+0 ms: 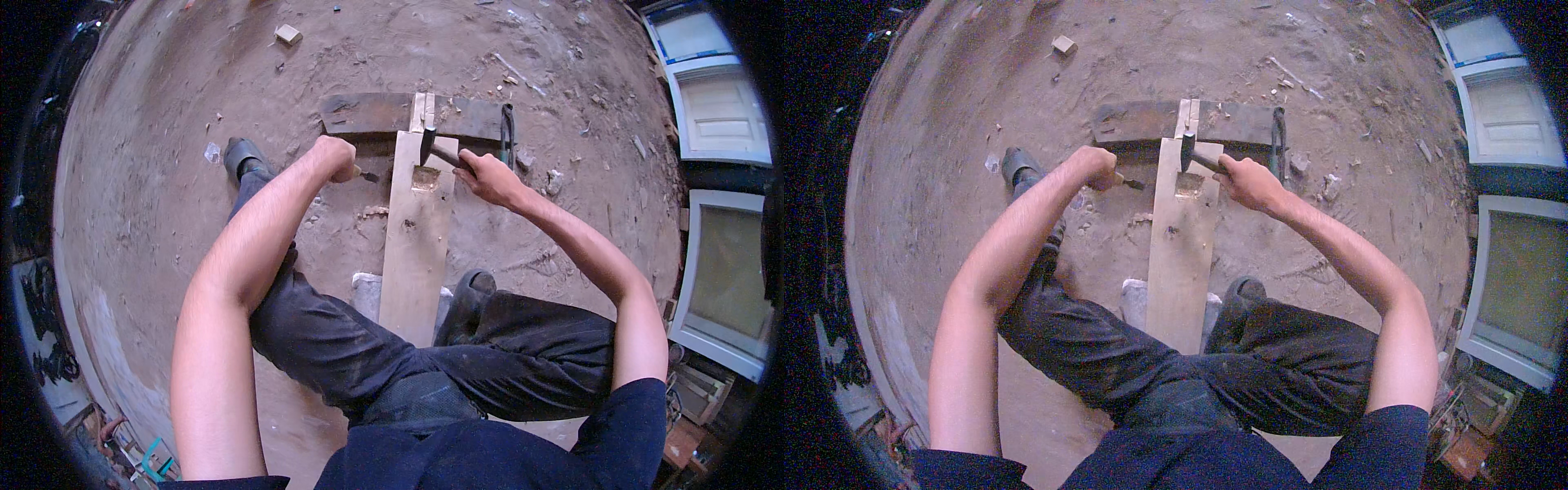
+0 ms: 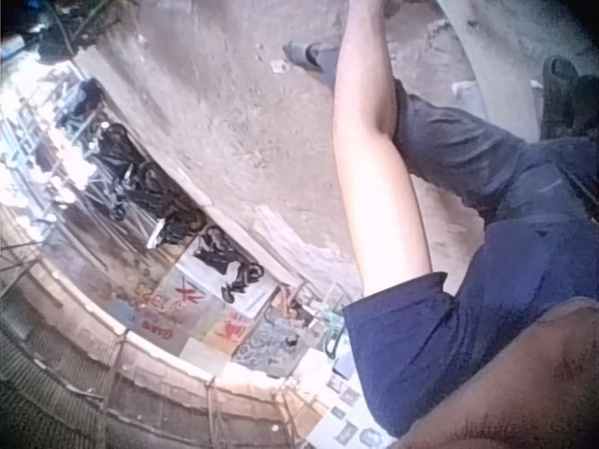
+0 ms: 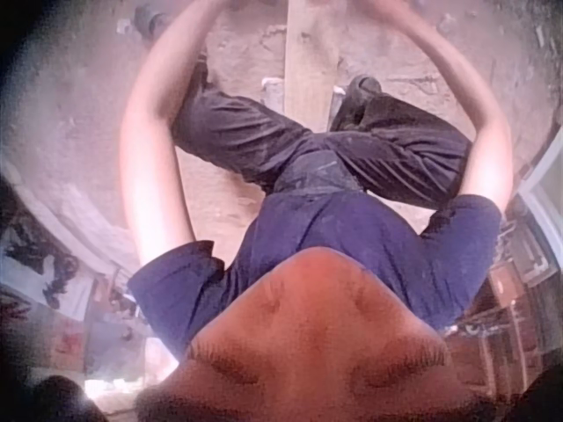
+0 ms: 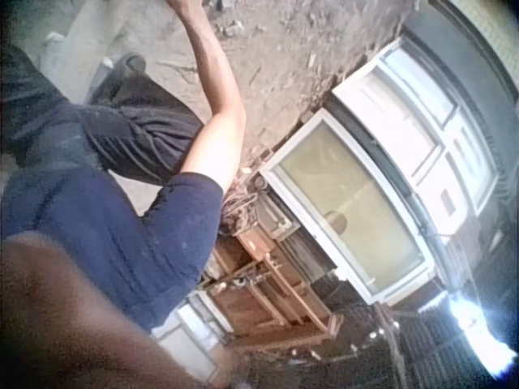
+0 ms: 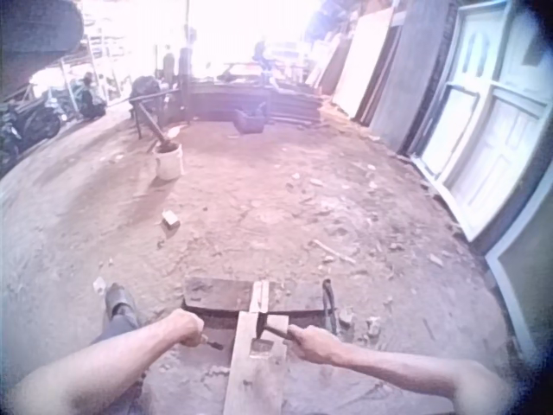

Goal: The person carves a rectangular hole into a wooden board using a chisel and a hammer while sitting on the floor.

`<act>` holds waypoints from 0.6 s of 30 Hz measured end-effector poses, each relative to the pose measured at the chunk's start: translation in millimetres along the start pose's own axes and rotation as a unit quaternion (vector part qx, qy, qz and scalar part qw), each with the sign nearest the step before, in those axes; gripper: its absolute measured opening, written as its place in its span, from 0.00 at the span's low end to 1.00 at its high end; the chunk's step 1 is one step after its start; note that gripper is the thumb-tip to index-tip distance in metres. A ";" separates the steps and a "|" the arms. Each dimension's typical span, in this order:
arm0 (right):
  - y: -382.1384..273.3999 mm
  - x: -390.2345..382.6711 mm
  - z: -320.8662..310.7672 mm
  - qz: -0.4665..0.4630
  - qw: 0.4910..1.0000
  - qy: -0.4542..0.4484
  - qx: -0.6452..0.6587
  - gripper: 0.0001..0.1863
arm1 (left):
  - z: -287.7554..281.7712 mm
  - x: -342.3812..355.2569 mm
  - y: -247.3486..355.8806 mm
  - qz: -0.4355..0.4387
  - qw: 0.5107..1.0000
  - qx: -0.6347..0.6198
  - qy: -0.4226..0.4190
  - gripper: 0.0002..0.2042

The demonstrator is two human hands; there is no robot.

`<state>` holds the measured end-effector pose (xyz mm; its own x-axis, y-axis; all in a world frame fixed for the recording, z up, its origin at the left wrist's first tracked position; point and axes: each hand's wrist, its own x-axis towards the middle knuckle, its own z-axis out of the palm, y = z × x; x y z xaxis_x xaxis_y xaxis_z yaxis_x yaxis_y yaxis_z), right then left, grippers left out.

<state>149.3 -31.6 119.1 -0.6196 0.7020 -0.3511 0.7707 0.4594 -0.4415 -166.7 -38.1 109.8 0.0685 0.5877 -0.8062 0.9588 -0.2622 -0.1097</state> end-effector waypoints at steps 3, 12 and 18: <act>11.0 5.1 5.2 0.006 1.000 -0.014 -0.001 0.13 | -1.0 -0.7 3.6 -0.002 1.000 0.000 -0.012 0.16; 9.0 7.0 12.6 -0.027 0.999 -0.001 0.023 0.16 | -1.6 -6.6 3.1 0.001 1.000 0.001 -0.001 0.21; 13.8 11.2 -8.2 -0.072 0.995 -0.072 0.014 0.15 | -4.4 -11.5 2.1 0.000 1.000 -0.003 -0.010 0.20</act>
<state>154.2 -13.0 115.8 -0.7400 0.5441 -0.3953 0.6688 0.5336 -0.5176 -164.2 -42.0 121.4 0.0624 0.5730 -0.8172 0.9604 -0.2571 -0.1070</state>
